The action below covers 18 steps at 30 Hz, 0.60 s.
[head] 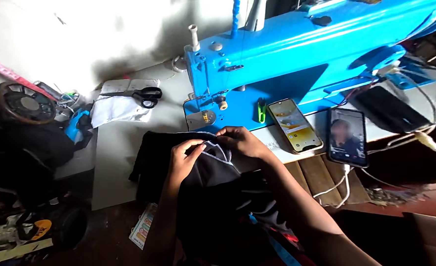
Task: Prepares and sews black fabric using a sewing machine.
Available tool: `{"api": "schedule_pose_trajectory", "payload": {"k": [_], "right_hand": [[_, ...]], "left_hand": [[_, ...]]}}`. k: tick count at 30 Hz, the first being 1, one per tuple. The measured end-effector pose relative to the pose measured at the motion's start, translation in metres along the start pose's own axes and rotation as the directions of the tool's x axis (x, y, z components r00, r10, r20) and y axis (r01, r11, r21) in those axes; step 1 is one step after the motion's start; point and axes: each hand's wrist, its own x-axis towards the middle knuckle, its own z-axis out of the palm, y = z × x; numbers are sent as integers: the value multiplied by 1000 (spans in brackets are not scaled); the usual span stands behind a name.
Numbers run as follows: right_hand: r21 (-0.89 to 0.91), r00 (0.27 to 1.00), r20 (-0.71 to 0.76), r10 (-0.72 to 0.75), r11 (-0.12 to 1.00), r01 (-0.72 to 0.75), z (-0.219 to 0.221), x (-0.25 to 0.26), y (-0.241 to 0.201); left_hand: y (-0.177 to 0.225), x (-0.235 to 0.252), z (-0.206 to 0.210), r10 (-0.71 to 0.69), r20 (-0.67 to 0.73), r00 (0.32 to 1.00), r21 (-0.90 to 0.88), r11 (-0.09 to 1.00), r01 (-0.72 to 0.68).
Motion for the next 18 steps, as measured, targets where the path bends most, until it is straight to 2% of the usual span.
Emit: {"api": "schedule_pose_trajectory", "payload": {"k": [2, 5, 10, 12, 14, 16, 18], "right_hand": [[-10, 999, 0, 34, 999, -34, 4, 2, -2], [-137, 998, 13, 66, 989, -64, 10, 10, -8], [-296, 997, -62, 42, 953, -59, 19, 25, -13], [-254, 999, -38, -4, 967, -6, 16, 26, -14], [-106, 1000, 13, -11, 994, 13, 11, 28, -15], [46, 998, 55, -15, 999, 13, 7, 27, -16], [112, 997, 73, -38, 993, 29, 5, 23, -16]], "left_hand": [[1, 0, -1, -3, 35, 999, -8, 1000, 3], [3, 0, 1, 10, 66, 998, -17, 1000, -9], [5, -1, 4, 44, 51, 998, -11, 999, -43], [5, 1, 2, 66, 18, 998, 36, 997, -67], [8, 6, -2, 56, 11, 998, 96, 994, -57], [11, 10, -8, 25, 46, 999, 116, 993, -30], [12, 14, -10, 0, 86, 996, 96, 995, -8]]}}
